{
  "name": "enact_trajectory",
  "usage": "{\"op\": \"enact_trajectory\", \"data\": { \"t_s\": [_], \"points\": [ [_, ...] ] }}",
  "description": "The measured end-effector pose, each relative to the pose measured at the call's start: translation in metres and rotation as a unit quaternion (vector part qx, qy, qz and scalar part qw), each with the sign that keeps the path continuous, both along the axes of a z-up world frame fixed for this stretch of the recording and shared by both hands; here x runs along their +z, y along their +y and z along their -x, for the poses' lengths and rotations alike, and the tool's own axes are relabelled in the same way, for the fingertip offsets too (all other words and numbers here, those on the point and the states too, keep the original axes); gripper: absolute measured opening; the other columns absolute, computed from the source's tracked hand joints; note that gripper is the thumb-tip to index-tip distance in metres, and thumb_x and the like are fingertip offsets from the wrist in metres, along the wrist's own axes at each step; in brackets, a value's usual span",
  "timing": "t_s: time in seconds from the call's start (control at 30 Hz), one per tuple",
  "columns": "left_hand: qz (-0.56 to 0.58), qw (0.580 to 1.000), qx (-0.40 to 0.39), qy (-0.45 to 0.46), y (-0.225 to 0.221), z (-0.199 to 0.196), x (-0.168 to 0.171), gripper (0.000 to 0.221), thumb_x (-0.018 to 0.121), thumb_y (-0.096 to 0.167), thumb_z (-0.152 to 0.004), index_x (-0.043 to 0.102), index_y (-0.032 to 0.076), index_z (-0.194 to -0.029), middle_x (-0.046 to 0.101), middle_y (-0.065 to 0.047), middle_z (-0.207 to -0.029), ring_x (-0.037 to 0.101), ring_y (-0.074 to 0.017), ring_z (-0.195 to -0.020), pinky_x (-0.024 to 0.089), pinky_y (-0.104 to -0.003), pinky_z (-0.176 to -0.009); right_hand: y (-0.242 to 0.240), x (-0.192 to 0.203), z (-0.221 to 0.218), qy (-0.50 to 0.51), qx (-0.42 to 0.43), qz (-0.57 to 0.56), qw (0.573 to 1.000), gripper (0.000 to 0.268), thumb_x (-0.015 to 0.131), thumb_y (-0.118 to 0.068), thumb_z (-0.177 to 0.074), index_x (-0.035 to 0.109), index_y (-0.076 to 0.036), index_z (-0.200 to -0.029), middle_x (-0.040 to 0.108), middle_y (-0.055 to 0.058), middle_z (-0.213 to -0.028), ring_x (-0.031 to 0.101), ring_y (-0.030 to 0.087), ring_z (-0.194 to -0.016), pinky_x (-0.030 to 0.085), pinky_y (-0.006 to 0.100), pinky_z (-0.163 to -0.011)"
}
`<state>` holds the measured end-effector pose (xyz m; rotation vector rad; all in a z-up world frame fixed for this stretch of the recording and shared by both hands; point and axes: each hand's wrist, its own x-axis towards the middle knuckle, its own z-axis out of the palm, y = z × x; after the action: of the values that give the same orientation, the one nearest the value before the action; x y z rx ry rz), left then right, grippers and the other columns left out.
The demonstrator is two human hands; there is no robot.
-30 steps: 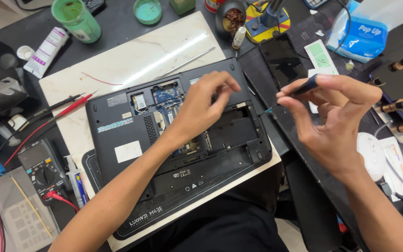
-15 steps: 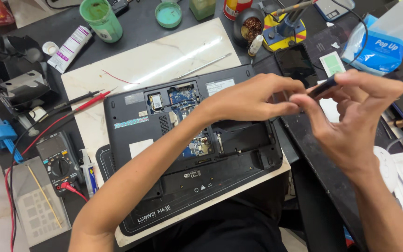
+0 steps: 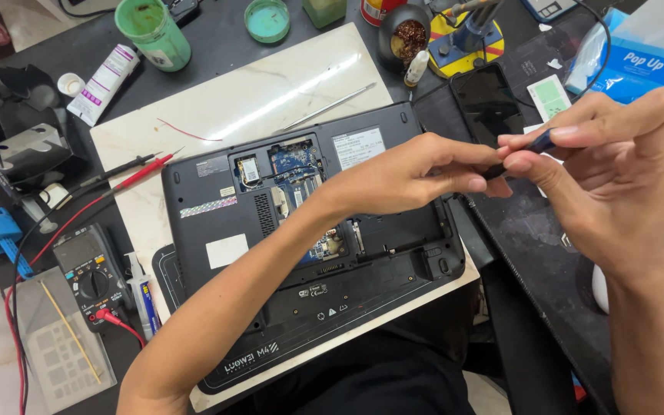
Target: The person disassembles the casing of a laptop using a screwdriver and removes internal components by hand.
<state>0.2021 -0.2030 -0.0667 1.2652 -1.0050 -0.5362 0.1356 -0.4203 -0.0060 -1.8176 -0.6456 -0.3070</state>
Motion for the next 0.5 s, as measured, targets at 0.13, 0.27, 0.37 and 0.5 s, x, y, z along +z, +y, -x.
{"op": "enact_trajectory", "data": {
  "t_s": [0.13, 0.27, 0.37, 0.5],
  "points": [
    [-0.001, 0.998, 0.063, -0.007, -0.010, 0.008, 0.001, 0.035, 0.066, 0.005, -0.102, 0.063, -0.002, -0.136, 0.079, -0.012, -0.111, 0.076, -0.0184, -0.106, 0.062, -0.034, -0.100, 0.003, 0.013, 0.000, 0.022, 0.013, -0.002, 1.000, 0.032, 0.064, 0.013, -0.091, 0.041, -0.001, -0.108, 0.062, 0.019, -0.101, 0.075, 0.028, -0.101, 0.065, 0.038, -0.087],
    [-0.030, 0.992, 0.121, -0.004, -0.012, 0.016, 0.001, 0.032, 0.060, 0.002, -0.098, 0.066, -0.002, -0.129, 0.079, -0.007, -0.101, 0.078, -0.0140, -0.097, 0.064, -0.032, -0.094, 0.004, 0.016, 0.001, 0.020, 0.038, 0.018, 0.999, 0.035, 0.059, 0.016, -0.096, 0.037, -0.003, -0.115, 0.066, 0.026, -0.108, 0.074, 0.033, -0.106, 0.067, 0.038, -0.089],
    [-0.006, 0.991, 0.131, 0.002, -0.008, 0.016, 0.003, 0.029, 0.068, 0.003, -0.096, 0.066, -0.004, -0.125, 0.076, -0.007, -0.103, 0.078, -0.0142, -0.100, 0.063, -0.033, -0.095, 0.007, 0.009, 0.007, 0.016, 0.037, 0.017, 0.999, 0.036, 0.059, 0.016, -0.097, 0.036, -0.004, -0.116, 0.065, 0.028, -0.115, 0.073, 0.032, -0.109, 0.065, 0.038, -0.092],
    [-0.012, 0.999, 0.041, 0.000, -0.005, 0.008, 0.006, 0.024, 0.071, 0.010, -0.102, 0.069, -0.003, -0.122, 0.076, -0.008, -0.106, 0.073, -0.0155, -0.105, 0.060, -0.034, -0.097, 0.011, -0.003, 0.002, 0.015, -0.026, -0.005, 1.000, 0.050, 0.076, 0.013, -0.086, 0.038, -0.005, -0.114, 0.060, 0.028, -0.114, 0.069, 0.029, -0.101, 0.062, 0.035, -0.087]
  ]
}}
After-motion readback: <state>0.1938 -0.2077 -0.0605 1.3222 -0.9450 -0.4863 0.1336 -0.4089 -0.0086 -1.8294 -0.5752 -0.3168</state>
